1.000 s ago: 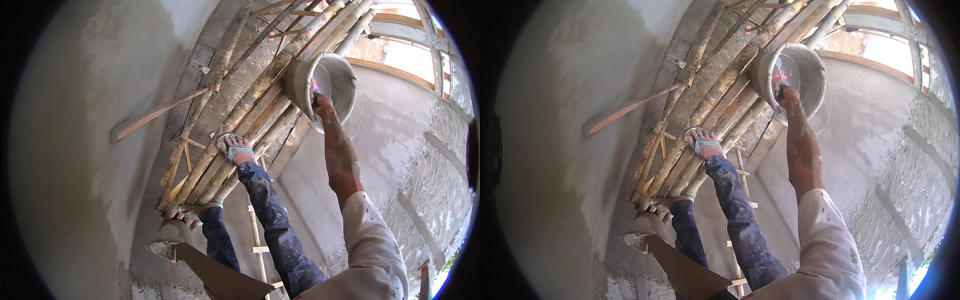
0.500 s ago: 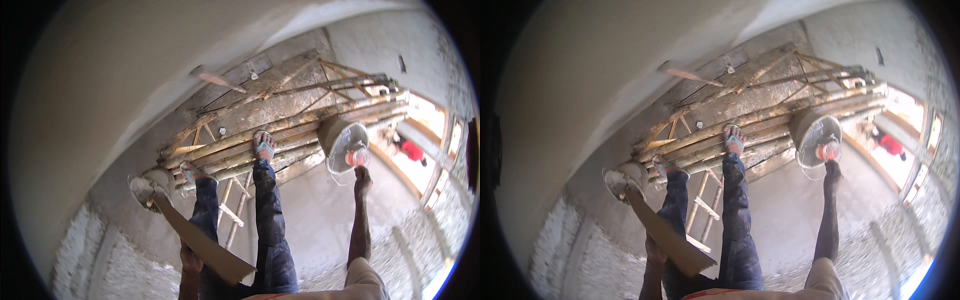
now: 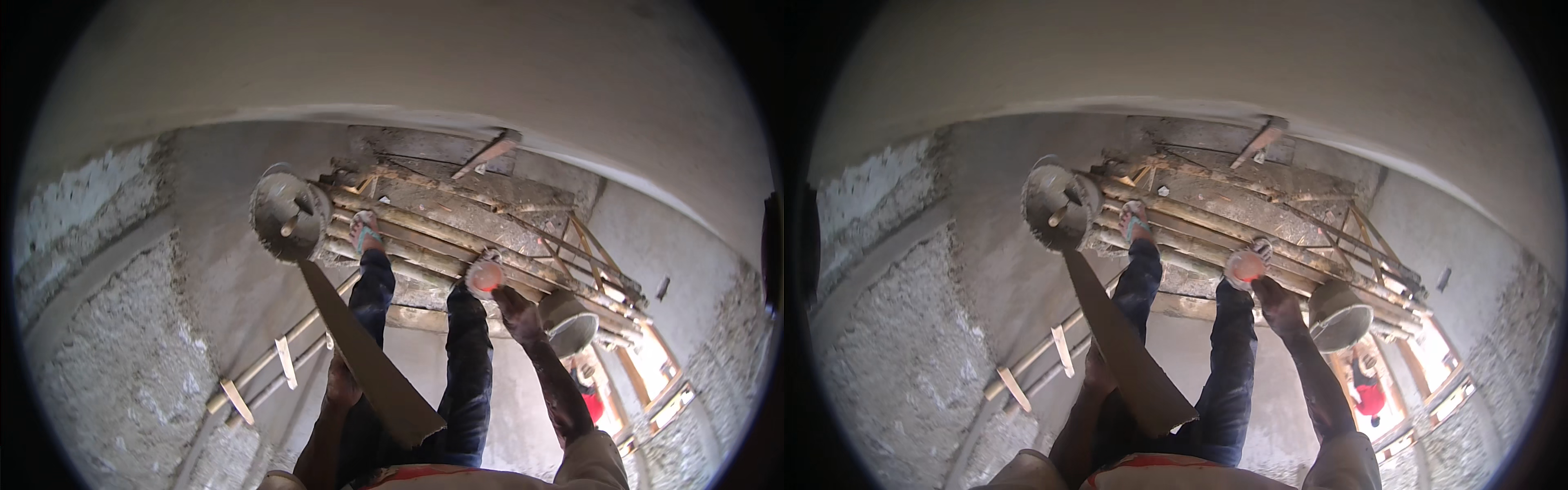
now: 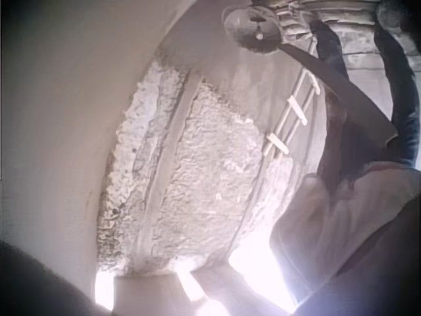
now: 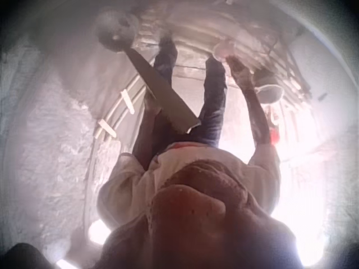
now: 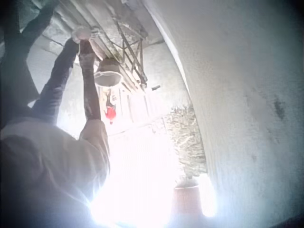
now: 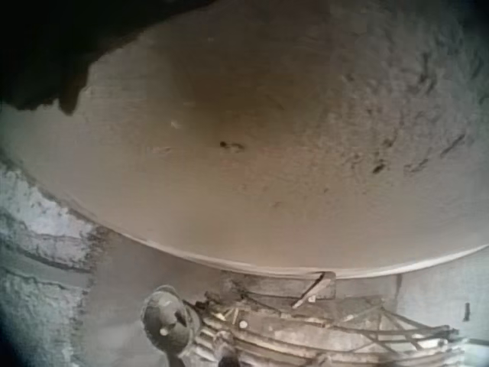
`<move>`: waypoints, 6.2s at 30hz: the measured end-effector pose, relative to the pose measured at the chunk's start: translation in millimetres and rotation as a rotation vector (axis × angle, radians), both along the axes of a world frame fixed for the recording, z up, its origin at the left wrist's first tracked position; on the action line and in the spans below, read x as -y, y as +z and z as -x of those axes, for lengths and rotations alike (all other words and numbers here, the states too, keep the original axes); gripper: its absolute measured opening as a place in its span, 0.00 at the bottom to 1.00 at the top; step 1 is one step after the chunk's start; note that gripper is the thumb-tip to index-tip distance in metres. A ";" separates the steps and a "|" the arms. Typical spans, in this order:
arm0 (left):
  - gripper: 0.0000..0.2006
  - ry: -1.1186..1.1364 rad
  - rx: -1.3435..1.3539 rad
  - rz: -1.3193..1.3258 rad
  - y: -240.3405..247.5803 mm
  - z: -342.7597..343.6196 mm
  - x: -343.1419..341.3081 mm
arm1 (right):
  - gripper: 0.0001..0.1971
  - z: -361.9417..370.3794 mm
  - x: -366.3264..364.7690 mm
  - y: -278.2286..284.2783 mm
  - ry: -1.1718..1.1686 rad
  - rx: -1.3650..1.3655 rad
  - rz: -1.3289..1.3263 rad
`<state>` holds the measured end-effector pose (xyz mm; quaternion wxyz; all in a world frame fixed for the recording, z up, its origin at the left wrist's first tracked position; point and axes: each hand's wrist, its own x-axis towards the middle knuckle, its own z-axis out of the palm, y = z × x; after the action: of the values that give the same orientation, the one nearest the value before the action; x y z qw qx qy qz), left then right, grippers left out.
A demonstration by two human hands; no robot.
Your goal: The person applies wet plaster to an interior corner wall and smooths it using a wooden float and a trowel. The person stands on a wooden scaffold, repeatedly scooping plaster from a bucket and spreading it onto the wall surface.
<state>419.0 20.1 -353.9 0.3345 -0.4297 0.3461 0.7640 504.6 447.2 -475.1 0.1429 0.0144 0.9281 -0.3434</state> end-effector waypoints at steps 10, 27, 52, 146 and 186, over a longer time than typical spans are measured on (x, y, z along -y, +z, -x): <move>0.31 0.283 -0.069 -0.137 -16.5 -47.0 74.3 | 0.12 277.5 301.6 -57.5 0.608 -0.330 0.064; 0.29 0.289 -0.013 -0.177 -15.2 -22.4 65.1 | 0.08 175.4 211.2 -63.8 -0.008 0.062 0.409; 0.23 0.286 -0.096 0.082 30.9 -63.1 -31.7 | 0.48 -268.3 -28.5 75.5 -1.277 1.338 0.928; 0.26 0.960 0.097 0.863 -310.1 11.7 94.0 | 0.22 507.2 514.9 -131.7 1.468 -0.194 -1.046; 0.33 0.361 0.067 0.971 -318.1 85.0 175.7 | 0.15 523.3 590.4 -189.1 1.915 0.325 -0.885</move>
<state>333.9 -155.6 -671.9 -0.0295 -0.6125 0.5703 0.5466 -18.7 -143.2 -664.2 0.4575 -0.6248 0.5648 0.2853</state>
